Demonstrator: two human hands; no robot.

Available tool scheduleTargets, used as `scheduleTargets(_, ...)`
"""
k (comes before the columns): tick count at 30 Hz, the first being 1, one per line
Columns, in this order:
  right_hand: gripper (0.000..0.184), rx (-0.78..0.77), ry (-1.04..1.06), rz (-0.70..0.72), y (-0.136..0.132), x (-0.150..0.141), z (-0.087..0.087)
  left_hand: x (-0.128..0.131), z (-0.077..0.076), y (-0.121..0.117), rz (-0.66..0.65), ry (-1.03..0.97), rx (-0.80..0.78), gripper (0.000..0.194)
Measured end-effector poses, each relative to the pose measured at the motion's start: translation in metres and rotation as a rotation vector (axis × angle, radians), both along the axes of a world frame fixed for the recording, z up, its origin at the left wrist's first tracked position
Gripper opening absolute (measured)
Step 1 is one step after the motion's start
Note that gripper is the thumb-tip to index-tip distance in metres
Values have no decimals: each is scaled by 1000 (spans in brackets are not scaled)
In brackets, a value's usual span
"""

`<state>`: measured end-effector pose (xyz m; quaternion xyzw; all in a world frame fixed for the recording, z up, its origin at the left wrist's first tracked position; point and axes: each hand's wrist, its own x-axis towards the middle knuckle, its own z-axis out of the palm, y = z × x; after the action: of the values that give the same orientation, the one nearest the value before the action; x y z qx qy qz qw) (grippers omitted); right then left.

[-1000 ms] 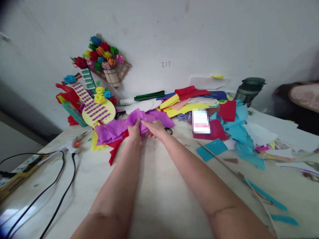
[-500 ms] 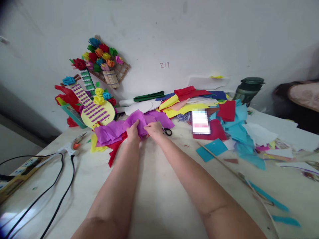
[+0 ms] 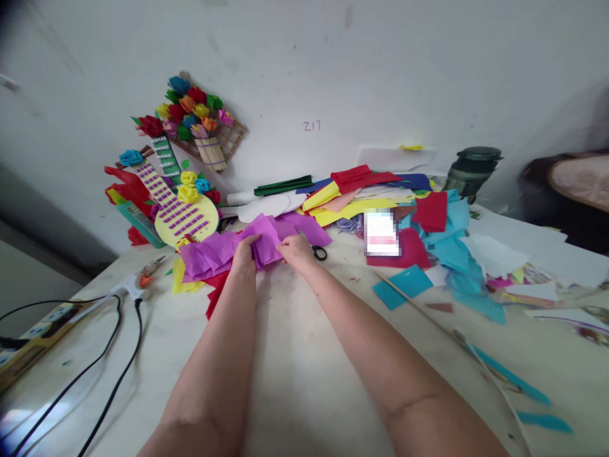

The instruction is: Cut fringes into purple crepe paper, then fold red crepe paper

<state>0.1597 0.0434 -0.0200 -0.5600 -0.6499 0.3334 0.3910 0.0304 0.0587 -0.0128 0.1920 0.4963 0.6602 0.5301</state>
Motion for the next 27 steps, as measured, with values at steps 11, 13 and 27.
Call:
scheduleTargets(11, 22, -12, -22, 19, -3, -1, -4, 4, -2, 3, 68, 156, -86, 13)
scheduleTargets(13, 22, 16, -55, 22, -3, -1, -5, 7, -3, 3, 78, 179, -96, 14)
scheduleTargets(27, 23, 14, -257, -6, -17, -4, 10, 18, 7, -2, -17, 101, -112, 14)
